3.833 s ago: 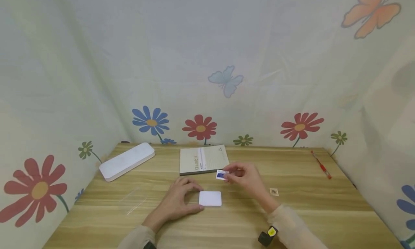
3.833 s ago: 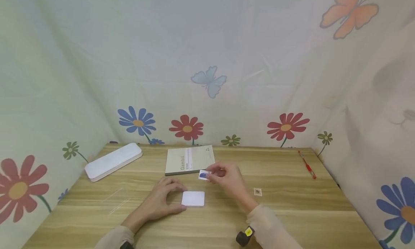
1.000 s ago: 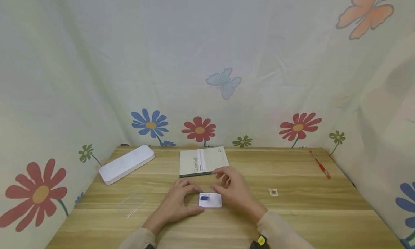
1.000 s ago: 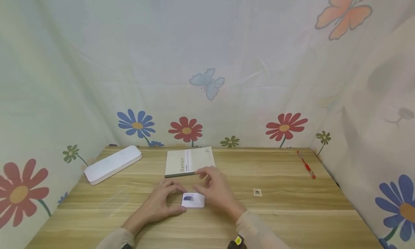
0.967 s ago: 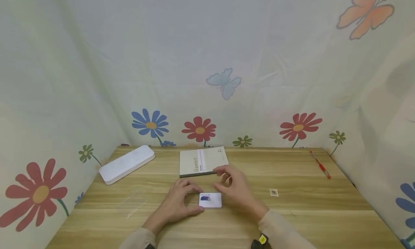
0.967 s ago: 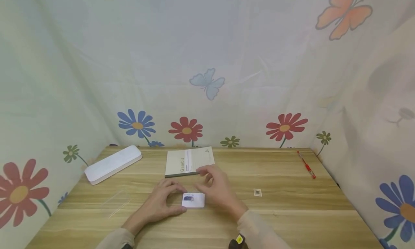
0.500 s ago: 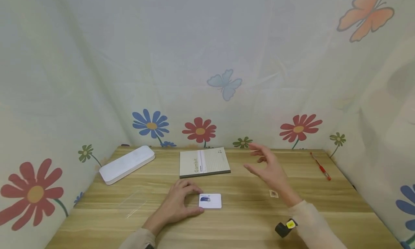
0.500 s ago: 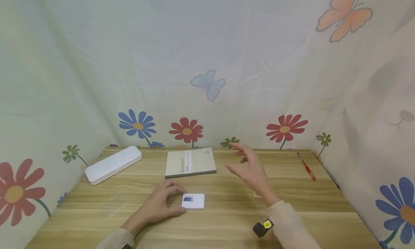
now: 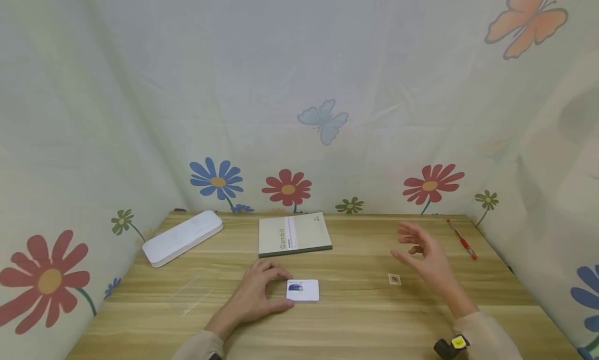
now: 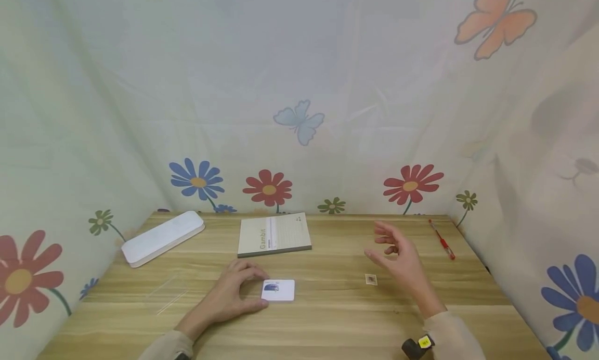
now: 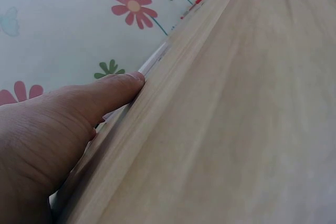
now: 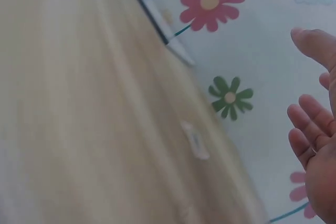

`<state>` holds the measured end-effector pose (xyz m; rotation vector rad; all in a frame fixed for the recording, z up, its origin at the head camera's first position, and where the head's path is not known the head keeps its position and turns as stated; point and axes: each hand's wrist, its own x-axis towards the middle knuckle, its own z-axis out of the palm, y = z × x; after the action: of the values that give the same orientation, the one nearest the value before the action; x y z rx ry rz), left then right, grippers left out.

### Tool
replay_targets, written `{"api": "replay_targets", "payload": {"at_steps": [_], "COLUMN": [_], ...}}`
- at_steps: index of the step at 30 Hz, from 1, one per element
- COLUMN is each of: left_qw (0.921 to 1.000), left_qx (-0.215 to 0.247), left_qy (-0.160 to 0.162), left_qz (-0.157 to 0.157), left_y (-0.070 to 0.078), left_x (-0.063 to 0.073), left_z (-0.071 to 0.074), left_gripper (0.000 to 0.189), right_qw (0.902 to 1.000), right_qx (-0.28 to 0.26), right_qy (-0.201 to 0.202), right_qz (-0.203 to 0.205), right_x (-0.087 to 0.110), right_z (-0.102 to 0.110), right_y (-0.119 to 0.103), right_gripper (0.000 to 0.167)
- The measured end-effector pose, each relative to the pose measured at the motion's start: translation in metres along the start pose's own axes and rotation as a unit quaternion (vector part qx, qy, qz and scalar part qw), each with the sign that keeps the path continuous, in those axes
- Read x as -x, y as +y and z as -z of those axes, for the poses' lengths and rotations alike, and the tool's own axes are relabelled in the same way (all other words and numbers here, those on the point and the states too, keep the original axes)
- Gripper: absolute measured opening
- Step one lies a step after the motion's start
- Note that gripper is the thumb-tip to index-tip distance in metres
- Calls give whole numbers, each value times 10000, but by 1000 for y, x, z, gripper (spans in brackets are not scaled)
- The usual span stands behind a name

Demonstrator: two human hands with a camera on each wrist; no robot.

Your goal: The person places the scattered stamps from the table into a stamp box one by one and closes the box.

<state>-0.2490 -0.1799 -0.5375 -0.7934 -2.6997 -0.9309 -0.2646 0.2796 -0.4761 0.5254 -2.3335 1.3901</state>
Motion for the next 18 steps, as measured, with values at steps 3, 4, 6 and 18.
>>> {"api": "replay_targets", "payload": {"at_steps": [3,4,6,18], "left_qw": [10000,10000,10000,9999], "left_qx": [-5,2,10,67], "left_qy": [-3,-2,-1,-43], "left_qz": [-27,-20,15,93], "left_y": [1,1,2,3], "left_x": [0,0,-1,0], "left_z": [0,0,0,0], "left_gripper": [52,52,52,54], "right_qw": [9997,9994,9985,9923], "right_qx": [120,125,131,-93], "right_qy": [-172,-256,-418,-1070], "right_qz": [-154,-210,-323,-620], "right_x": [12,15,21,33], "right_z": [-1,-1,-3,2], "right_y": [11,15,24,46], "right_gripper": [66,66,68,80]}}
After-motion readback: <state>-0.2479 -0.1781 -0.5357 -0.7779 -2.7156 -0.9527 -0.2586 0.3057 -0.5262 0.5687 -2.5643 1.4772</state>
